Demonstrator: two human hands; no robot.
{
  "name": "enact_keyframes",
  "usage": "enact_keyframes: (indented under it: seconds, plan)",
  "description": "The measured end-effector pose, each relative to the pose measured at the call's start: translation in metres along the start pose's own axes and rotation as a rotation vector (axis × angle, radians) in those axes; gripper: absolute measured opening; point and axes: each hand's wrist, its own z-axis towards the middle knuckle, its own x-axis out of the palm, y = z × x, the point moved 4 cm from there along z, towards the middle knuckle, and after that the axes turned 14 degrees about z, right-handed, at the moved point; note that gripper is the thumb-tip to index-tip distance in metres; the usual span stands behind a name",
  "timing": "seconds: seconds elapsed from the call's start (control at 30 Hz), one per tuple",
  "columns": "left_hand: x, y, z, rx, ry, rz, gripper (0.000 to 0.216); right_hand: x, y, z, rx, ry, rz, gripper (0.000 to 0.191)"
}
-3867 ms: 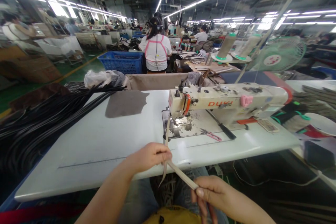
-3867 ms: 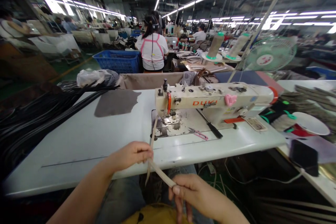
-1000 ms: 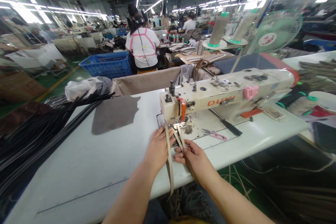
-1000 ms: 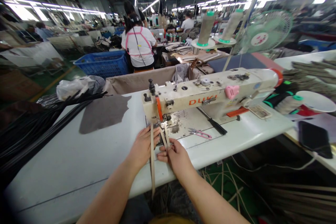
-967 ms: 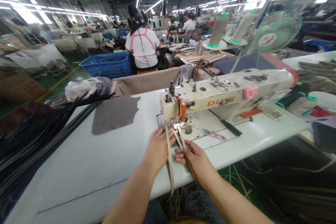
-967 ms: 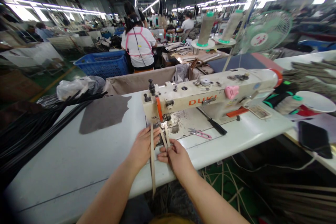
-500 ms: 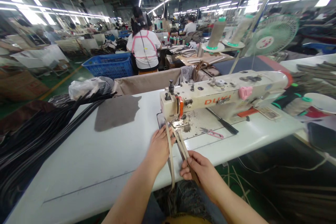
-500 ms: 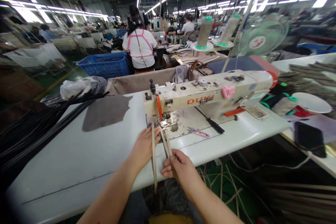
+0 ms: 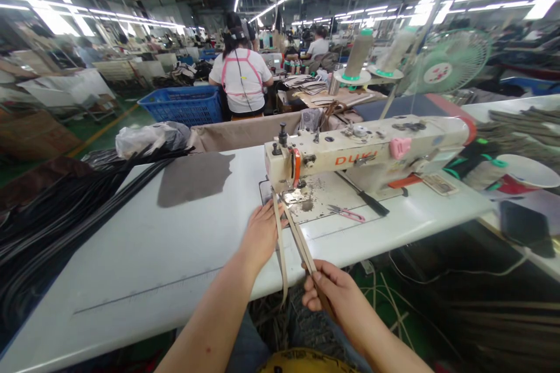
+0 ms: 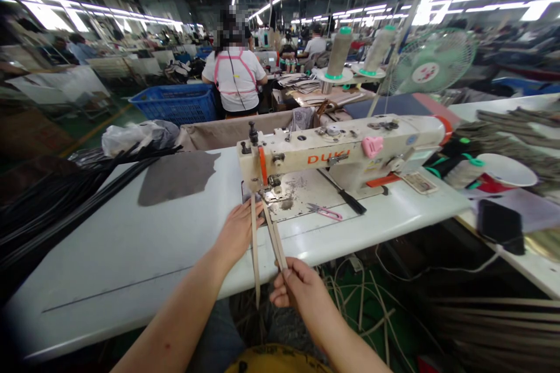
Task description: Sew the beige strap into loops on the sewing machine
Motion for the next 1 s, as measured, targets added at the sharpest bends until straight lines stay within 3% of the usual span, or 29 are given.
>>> enact_keyframes:
  seconds: [0.4,1.0]
  plan:
    - [0.005,0.004,0.003,0.036,-0.030,0.076,0.038,-0.012,-0.010,-0.005,0.004,-0.041,0.027,0.055]
    - [0.000,0.004,0.009,0.020,-0.023,-0.037,0.035,-0.030,-0.028,0.000,-0.014,0.021,0.008,0.059]
